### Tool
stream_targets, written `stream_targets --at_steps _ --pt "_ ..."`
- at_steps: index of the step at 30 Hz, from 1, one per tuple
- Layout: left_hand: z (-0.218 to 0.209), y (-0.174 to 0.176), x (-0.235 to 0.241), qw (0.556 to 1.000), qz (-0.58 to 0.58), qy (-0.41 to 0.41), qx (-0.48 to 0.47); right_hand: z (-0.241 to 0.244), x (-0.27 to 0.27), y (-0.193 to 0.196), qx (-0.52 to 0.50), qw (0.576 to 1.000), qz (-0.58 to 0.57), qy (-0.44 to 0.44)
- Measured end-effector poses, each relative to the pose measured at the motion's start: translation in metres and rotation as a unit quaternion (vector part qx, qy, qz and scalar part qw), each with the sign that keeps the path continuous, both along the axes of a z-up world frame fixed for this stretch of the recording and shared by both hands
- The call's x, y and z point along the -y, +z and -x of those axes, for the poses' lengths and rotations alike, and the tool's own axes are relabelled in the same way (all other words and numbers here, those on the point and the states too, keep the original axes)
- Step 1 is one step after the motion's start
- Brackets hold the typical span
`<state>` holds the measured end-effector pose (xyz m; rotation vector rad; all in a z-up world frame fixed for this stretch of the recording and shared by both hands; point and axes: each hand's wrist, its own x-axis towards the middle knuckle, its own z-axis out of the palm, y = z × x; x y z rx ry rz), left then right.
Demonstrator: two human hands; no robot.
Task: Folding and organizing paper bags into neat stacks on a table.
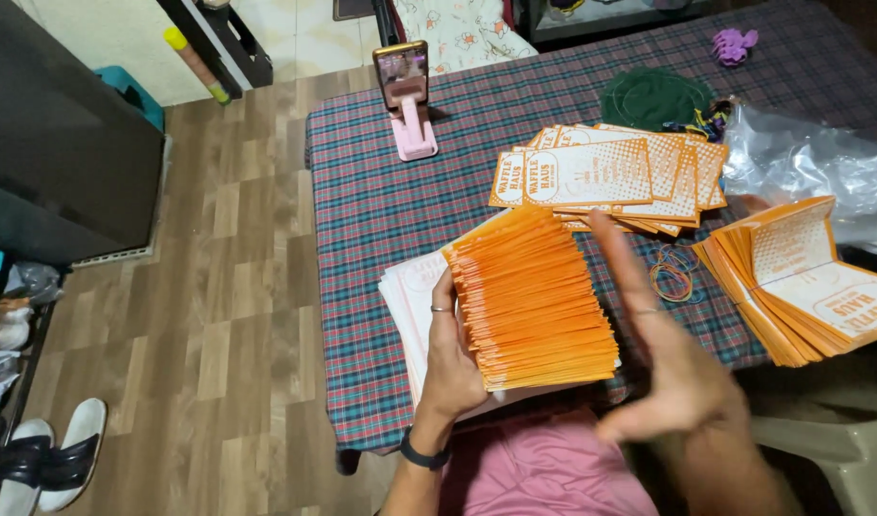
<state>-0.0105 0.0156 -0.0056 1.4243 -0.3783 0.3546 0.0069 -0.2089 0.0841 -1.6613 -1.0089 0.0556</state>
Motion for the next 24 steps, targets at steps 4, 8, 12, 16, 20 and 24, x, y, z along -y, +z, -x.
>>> stream_targets --at_steps 4,8,12,16,20,24 --pt "-0.002 0.013 0.001 0.996 -0.075 0.036 0.03 0.012 -0.019 0.041 0.168 0.976 0.083 -0.108" --pt "0.003 0.016 0.004 0.992 -0.104 0.07 0.014 0.004 -0.06 0.028 0.372 0.866 0.306 -0.135" --pt "0.002 0.007 0.003 0.998 -0.05 0.027 0.005 0.003 -0.069 0.05 0.399 0.839 0.344 -0.134" --pt "-0.001 0.003 0.005 0.999 -0.036 0.033 0.023 -0.007 -0.08 0.018 0.397 0.832 0.371 -0.113" --pt "0.0 0.015 0.007 1.0 0.025 0.002 -0.019 -0.017 -0.058 0.035 0.334 0.876 0.327 -0.117" --pt "-0.005 0.003 0.004 1.0 0.015 0.012 -0.01 -0.046 -0.021 0.021 0.145 0.97 0.069 -0.18"
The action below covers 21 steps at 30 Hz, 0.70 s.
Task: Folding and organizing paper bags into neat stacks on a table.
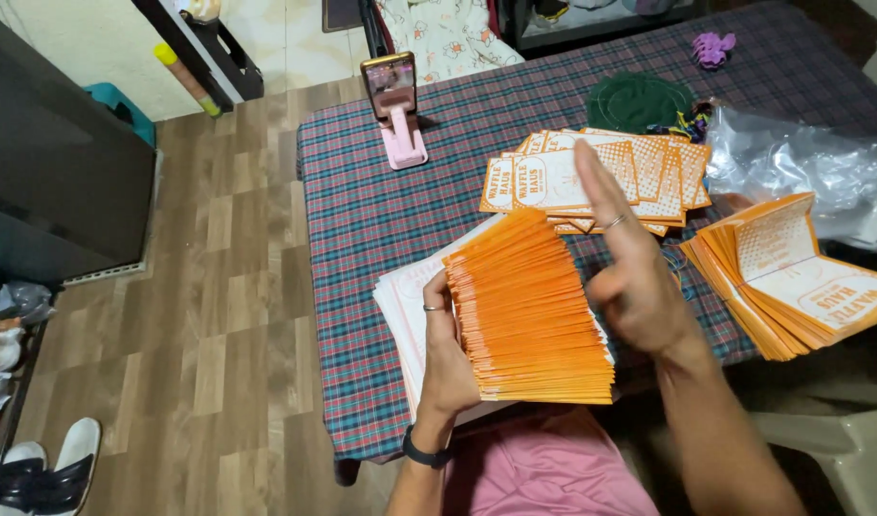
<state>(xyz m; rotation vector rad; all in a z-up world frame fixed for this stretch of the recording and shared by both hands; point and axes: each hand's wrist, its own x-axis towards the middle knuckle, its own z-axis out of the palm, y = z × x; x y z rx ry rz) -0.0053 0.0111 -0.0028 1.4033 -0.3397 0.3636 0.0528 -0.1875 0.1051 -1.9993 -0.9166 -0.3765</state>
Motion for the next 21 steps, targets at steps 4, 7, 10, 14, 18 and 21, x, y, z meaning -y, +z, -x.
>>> stream_targets --at_steps 4,7,10,14,18,21 --pt "-0.015 -0.004 0.003 1.0 -0.009 0.007 0.022 -0.001 -0.019 -0.051 -0.124 0.98 -0.128 0.091" --pt "-0.022 -0.026 -0.001 1.0 0.007 0.002 -0.005 -0.005 -0.019 -0.079 -0.306 0.872 -0.312 0.223" --pt "-0.024 -0.026 -0.004 0.999 -0.05 0.018 0.001 -0.012 -0.004 -0.069 -0.28 0.918 -0.223 0.169" --pt "-0.026 -0.018 -0.003 0.999 -0.037 0.037 -0.014 0.019 -0.003 0.001 -0.02 0.999 -0.039 0.022" --pt "-0.031 -0.032 -0.002 0.999 -0.012 0.023 -0.035 0.019 -0.017 -0.01 0.105 0.977 0.184 -0.012" --pt "-0.032 -0.044 -0.005 0.997 0.029 0.018 -0.067 0.016 -0.017 0.009 -0.051 0.955 0.284 0.071"
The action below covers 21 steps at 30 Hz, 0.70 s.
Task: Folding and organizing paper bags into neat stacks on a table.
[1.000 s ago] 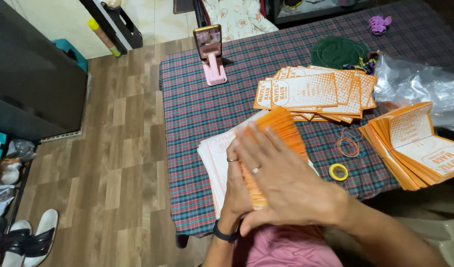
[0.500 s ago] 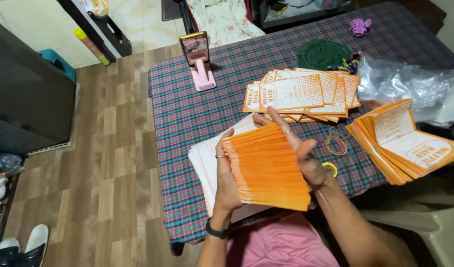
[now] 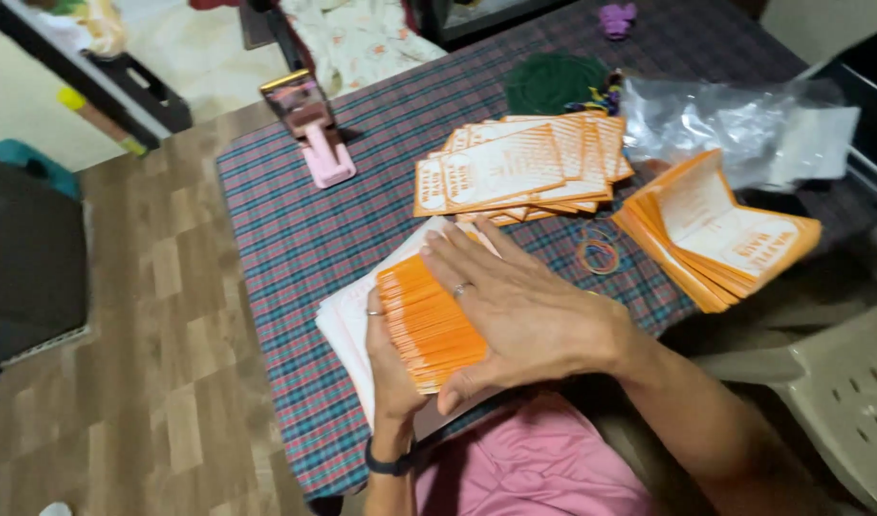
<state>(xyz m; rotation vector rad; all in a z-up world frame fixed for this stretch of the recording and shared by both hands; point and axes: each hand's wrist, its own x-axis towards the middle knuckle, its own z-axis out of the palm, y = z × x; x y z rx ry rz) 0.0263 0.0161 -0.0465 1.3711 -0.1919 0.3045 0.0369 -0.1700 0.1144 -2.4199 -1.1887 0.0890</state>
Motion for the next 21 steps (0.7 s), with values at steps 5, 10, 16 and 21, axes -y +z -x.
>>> stream_targets --at_steps 5,10,16,21 --pt "-0.001 0.018 0.002 0.996 0.04 0.077 -0.005 -0.027 0.034 -0.039 -0.014 0.965 -0.262 0.005" --pt "0.001 0.016 -0.001 0.991 0.095 0.09 -0.015 -0.02 0.027 -0.107 -0.263 0.799 -0.523 0.136" --pt "0.02 0.032 -0.006 0.981 0.184 0.045 -0.041 -0.014 0.024 -0.091 -0.28 0.882 -0.349 -0.147" --pt "0.03 0.047 -0.007 0.959 0.276 0.012 -0.066 -0.004 0.02 -0.085 -0.283 0.883 -0.301 -0.221"
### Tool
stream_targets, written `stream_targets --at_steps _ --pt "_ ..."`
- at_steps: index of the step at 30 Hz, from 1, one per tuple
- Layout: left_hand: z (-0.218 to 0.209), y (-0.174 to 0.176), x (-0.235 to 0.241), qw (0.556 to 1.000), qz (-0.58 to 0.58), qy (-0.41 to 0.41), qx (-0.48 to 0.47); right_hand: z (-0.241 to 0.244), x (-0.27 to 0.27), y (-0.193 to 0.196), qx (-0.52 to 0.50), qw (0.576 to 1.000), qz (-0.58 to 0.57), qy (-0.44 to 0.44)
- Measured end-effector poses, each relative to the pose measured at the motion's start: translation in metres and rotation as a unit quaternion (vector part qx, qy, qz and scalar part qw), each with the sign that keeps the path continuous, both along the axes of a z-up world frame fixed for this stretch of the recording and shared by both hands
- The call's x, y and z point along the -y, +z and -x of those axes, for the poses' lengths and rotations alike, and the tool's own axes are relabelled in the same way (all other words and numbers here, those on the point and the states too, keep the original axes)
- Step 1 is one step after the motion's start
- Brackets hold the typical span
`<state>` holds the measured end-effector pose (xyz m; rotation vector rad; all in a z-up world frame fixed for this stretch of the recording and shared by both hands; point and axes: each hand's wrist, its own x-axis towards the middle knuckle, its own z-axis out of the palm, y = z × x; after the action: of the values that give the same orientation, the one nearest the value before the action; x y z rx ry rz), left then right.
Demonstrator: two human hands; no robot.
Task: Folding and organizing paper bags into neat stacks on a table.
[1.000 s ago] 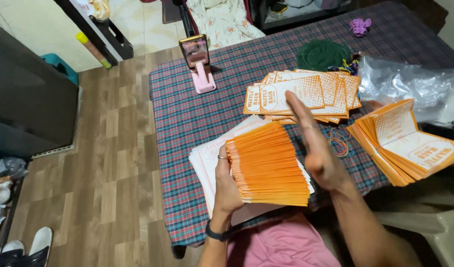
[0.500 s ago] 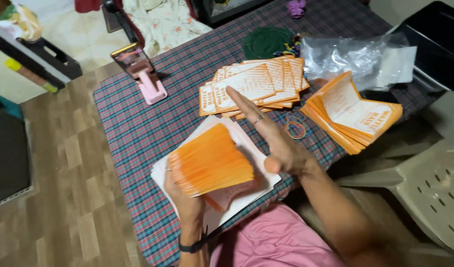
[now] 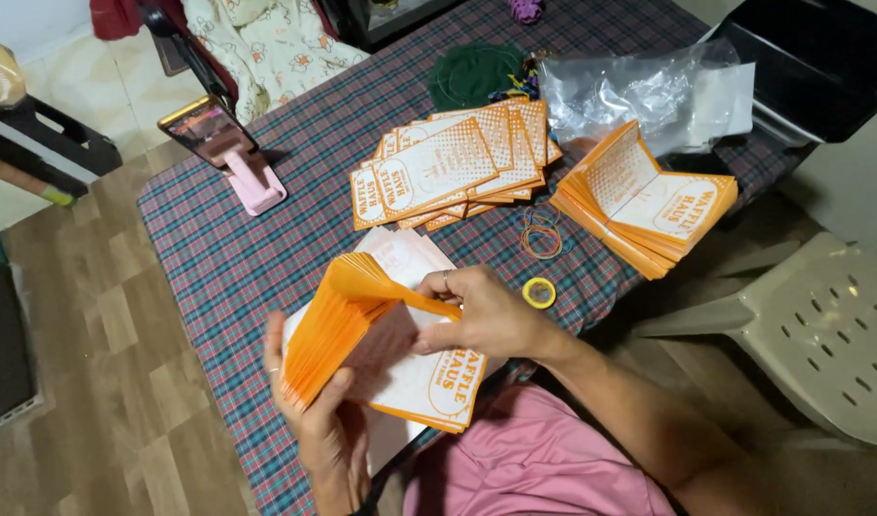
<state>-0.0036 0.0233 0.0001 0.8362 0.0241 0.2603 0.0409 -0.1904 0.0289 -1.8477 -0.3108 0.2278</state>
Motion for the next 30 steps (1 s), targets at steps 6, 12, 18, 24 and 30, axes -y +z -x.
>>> stream_targets --at_steps 6,12,18,24,30 --pt "0.018 0.039 -0.023 0.897 -0.419 0.114 0.089 0.012 0.01 0.005 0.13 0.973 0.191 -0.02" --pt "0.002 0.035 -0.027 0.87 -0.459 -0.159 0.085 0.032 0.007 0.034 0.164 0.955 0.202 0.146" --pt "-0.013 0.005 -0.037 0.823 -0.216 -0.512 0.121 0.029 0.026 0.039 0.149 0.936 0.167 0.271" --pt "-0.002 0.001 -0.022 0.903 -0.139 -0.405 -0.038 0.021 0.041 0.031 0.113 0.938 0.233 0.23" --pt "0.001 0.013 -0.019 0.853 -0.11 -0.482 -0.167 0.013 0.045 0.032 0.121 0.925 0.262 0.245"
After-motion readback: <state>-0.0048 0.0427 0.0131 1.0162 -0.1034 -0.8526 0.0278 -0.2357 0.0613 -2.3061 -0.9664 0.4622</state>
